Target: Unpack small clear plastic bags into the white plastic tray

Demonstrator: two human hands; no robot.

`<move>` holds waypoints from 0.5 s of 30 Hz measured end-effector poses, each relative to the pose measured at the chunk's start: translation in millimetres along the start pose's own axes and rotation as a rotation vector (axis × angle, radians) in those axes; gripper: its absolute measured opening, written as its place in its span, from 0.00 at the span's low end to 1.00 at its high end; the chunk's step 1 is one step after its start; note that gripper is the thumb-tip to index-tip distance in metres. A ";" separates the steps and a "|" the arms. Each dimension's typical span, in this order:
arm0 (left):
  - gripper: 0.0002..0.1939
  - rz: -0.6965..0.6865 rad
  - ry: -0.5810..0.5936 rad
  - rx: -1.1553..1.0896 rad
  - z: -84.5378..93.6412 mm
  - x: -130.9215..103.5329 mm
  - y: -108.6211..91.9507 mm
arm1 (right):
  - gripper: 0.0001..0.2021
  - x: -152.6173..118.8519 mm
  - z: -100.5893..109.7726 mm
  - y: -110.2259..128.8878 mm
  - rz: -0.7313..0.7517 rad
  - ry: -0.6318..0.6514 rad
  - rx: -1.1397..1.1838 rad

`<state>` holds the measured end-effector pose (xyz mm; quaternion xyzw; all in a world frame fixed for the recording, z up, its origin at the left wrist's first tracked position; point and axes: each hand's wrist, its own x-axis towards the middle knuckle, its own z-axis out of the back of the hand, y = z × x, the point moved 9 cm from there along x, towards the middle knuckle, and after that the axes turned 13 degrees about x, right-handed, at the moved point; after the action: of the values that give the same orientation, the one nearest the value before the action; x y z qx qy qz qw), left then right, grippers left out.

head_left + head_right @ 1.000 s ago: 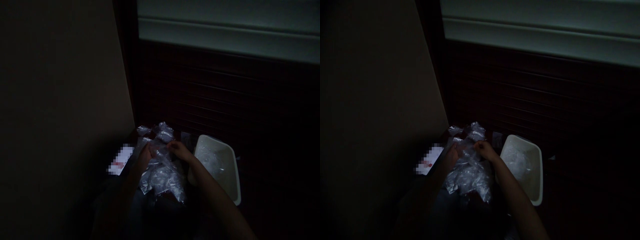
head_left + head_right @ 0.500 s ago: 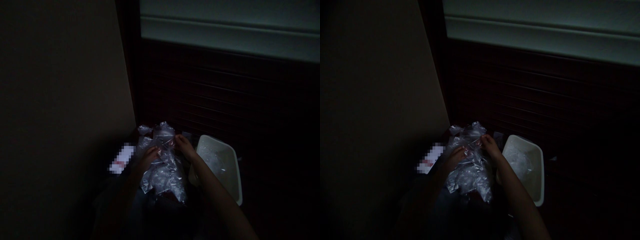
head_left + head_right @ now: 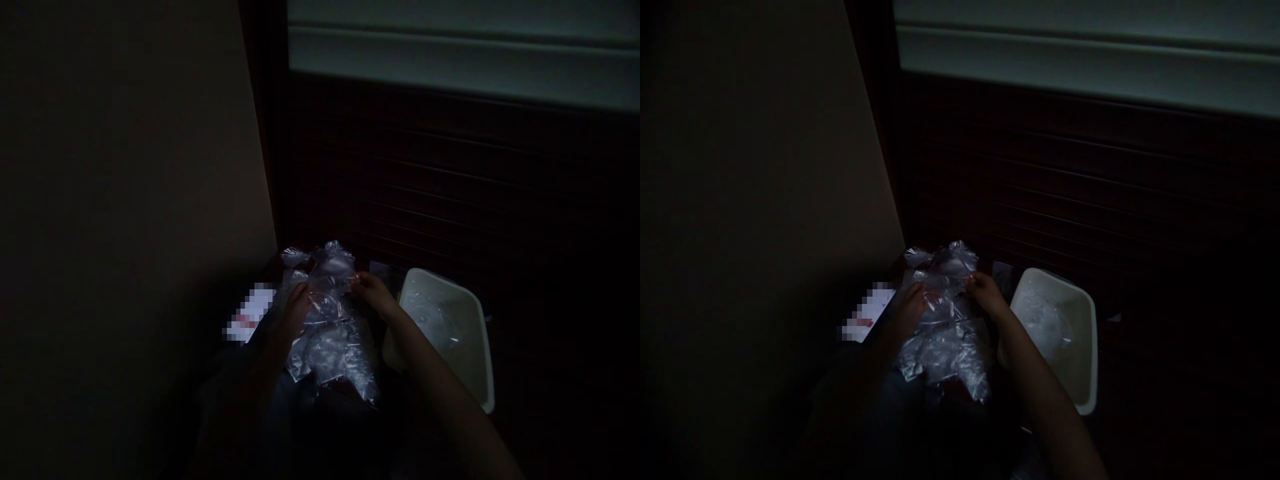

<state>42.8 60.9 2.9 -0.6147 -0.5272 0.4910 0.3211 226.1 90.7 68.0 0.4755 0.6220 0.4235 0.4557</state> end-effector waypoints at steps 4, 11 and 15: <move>0.08 -0.048 -0.037 0.067 4.1 -1.1 -13.8 | 0.14 -4.3 0.6 4.1 -0.025 -0.030 0.101; 0.09 -0.074 -0.035 -0.021 4.3 3.1 -8.9 | 0.12 -1.6 5.1 -1.0 -0.082 -0.074 0.204; 0.08 -0.025 -0.032 -0.023 3.4 3.1 -4.4 | 0.13 -1.6 3.4 -0.8 -0.087 -0.067 0.147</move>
<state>38.0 64.6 5.1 -0.6037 -0.5456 0.4905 0.3117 229.5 89.3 66.8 0.4942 0.6559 0.3402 0.4581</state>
